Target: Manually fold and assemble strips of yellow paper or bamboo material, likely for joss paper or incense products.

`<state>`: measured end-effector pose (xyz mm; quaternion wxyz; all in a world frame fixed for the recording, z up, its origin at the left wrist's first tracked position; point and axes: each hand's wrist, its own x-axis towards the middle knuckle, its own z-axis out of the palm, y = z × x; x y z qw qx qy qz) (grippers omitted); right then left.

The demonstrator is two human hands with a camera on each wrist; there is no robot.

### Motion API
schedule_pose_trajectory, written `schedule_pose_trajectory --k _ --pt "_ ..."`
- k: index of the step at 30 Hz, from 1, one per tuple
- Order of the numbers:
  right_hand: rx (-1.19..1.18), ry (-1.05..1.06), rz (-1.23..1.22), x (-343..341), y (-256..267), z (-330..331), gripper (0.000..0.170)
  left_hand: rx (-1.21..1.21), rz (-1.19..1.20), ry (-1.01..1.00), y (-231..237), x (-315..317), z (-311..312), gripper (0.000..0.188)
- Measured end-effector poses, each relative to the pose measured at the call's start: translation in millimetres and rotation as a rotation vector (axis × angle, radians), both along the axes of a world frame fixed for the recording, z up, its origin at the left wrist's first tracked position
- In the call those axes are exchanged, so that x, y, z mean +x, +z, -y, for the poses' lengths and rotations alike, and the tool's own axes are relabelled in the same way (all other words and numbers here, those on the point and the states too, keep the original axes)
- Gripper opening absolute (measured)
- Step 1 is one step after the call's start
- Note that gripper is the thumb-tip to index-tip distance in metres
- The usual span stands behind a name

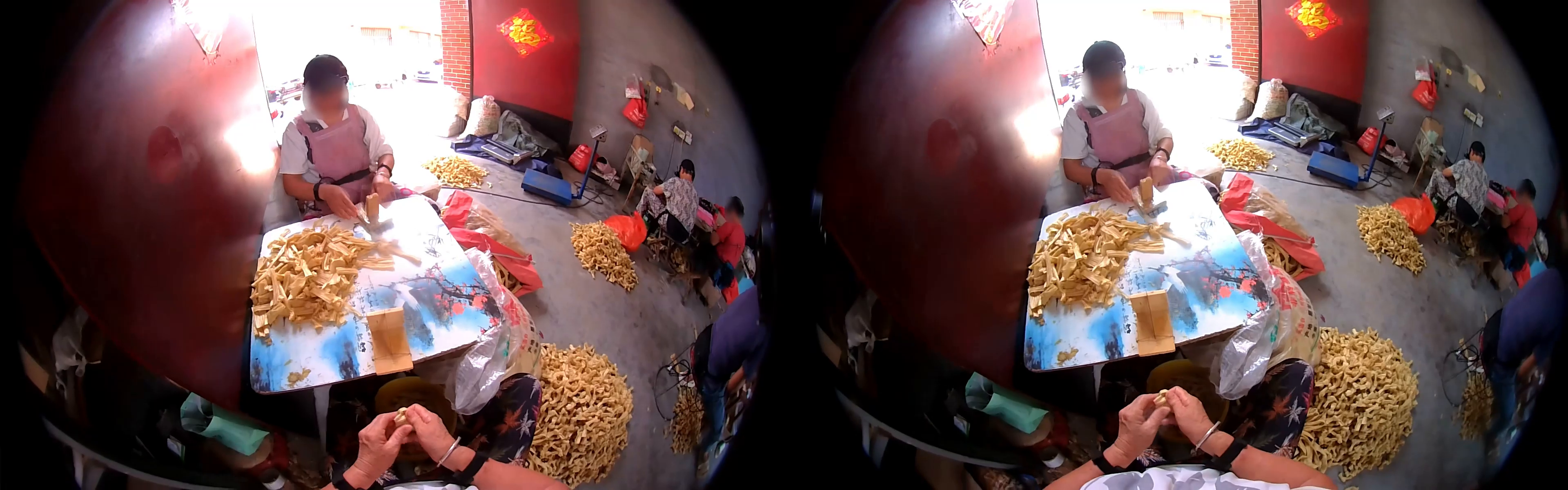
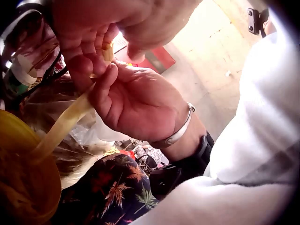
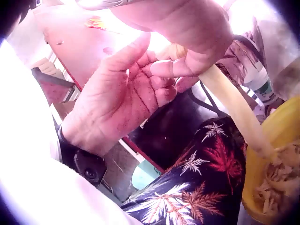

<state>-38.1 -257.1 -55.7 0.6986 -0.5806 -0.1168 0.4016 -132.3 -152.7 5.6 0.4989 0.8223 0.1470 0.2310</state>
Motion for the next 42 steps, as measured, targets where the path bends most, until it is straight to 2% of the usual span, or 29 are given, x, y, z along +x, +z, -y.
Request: schedule_pose_trajectory --k 1,2,4,5,6,7,8,9,11,13,14,16,19,22,23,26,27,30,32,34,37,38,40,42 --pt "-0.033 -0.001 0.121 -1 -1 -2 0.025 0.085 0.06 0.034 -2 2 2 0.014" --pt "-0.085 0.003 0.244 -2 -1 -2 0.024 0.071 0.042 0.044 -4 2 -1 0.011" --pt "-0.196 0.011 0.482 -9 40 -1 0.02 0.036 -0.001 0.06 -7 2 -11 0.007" --pt "-0.22 -0.015 0.717 -4 23 -1 0.016 0.013 -0.002 0.065 -6 4 -17 0.001" --pt "-0.248 -0.026 0.724 -1 42 1 0.015 -0.028 -0.007 0.027 -5 5 -28 0.004" --pt "-0.243 -0.018 0.898 5 46 5 0.014 -0.069 -0.008 0.014 0 6 -37 0.005" --pt "-0.21 0.034 0.894 11 48 9 0.015 -0.029 0.013 -0.004 -2 9 -46 0.004" --pt "-0.167 0.056 0.862 12 53 10 0.015 -0.124 -0.021 0.002 -2 10 -50 0.005" --pt "-0.149 -0.017 0.852 10 58 8 0.012 -0.599 -0.091 -0.053 0 11 -52 0.01" --pt "-0.178 -0.11 0.773 6 49 4 0.011 -1.157 0.063 -0.059 -5 16 -44 0.022" --pt "-0.251 -0.093 0.515 3 62 4 0.011 -1.179 0.076 -0.101 -8 15 -40 0.023" --pt "-0.21 -0.115 0.525 -6 61 1 0.011 -1.256 0.112 -0.195 -11 13 -24 0.025" --pt "-0.162 -0.14 0.724 -10 37 -3 0.014 -1.166 0.122 -0.142 -30 14 -22 0.025" --pt "-0.332 -0.063 0.99 3 44 2 0.018 -0.903 0.015 -0.072 -28 12 -27 0.026" --pt "-0.382 -0.069 0.955 8 51 1 0.022 -0.829 0.033 -0.08 -31 12 -28 0.023" --pt "-0.105 -0.048 0.697 18 46 -9 0.026 -0.899 -0.051 -0.195 -30 9 -28 0.022" --pt "-0.107 0.047 0.585 20 44 -9 0.026 -0.898 -0.068 -0.202 -31 8 -28 0.022" --pt "-0.138 -0.02 0.617 17 33 -14 0.026 -0.878 -0.124 -0.216 -34 3 -29 0.021" --pt "-0.2 -0.088 0.801 16 32 -15 0.023 -0.844 -0.172 -0.223 -34 -2 -31 0.02" --pt "-0.302 -0.099 0.966 17 32 -15 0.021 -0.549 -0.14 -0.182 -40 -2 -29 0.017" --pt "-0.304 -0.108 0.941 16 35 -13 0.024 -0.128 -0.093 -0.133 -35 0 -32 0.016" --pt "-0.246 -0.037 0.716 17 41 -11 0.021 0.007 -0.078 -0.116 -31 0 -33 0.016" --pt "-0.128 0.1 0.262 19 56 -7 0.015 -0.082 -0.126 -0.095 -29 -2 -32 0.019" --pt "-0.032 0.227 0.165 21 49 -4 0.014 -0.201 -0.129 -0.092 -33 -3 -30 0.02"
